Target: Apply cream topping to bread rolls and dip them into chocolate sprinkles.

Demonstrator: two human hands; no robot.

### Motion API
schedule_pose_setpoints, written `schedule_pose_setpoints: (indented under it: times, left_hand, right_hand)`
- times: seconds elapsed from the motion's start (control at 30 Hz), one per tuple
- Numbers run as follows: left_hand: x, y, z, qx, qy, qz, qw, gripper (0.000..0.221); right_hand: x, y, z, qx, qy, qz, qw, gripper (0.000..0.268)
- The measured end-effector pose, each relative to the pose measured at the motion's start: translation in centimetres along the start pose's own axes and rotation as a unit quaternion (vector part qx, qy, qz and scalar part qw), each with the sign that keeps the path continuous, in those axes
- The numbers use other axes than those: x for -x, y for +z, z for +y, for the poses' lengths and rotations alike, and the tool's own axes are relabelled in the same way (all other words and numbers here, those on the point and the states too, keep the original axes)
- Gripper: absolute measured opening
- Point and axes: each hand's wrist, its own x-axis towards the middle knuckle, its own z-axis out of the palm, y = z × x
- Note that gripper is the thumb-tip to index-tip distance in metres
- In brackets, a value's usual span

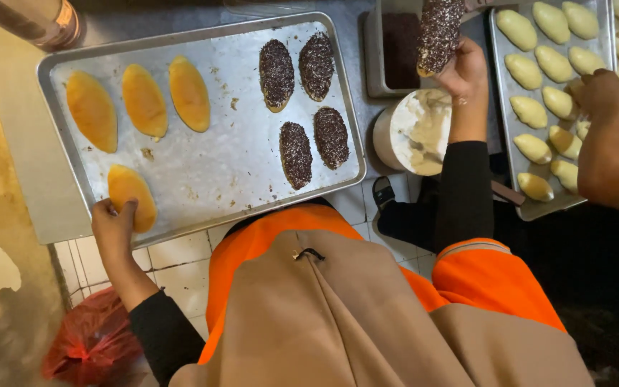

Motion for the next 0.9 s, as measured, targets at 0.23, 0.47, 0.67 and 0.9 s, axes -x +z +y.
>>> schedule_pose_setpoints:
  times: [0.23, 0.47, 0.67, 0.9]
  left_hand:
    - [-2.3, 0.8, -3.6, 0.077, -0.037, -0.032, 0.996, 0.068]
    - [-1.1, 1.3, -1.8, 0.143, 0.051, -0.019, 0.988, 0.056]
    - [0.9, 1.2, 0.0, 0.386, 0.056, -0.061, 0.919, 0.062]
    - [2.6, 3.3, 5.2, 0.637, 0.02, -0.172, 0.751, 0.058]
  right_hand:
    - [1.8, 11.9, 16.7, -0.015, 0.04, -0.073, 0.996, 0.033]
    - [2.1, 13.9, 38.4, -0.031, 0.179, -0.055, 0.982, 0.043]
    - [1.0, 7.2, 45.9, 0.034, 0.218, 0.024, 0.975, 0.06]
    - [5.7, 8.9, 42.9, 0.393, 0.096, 0.143, 0.903, 0.05]
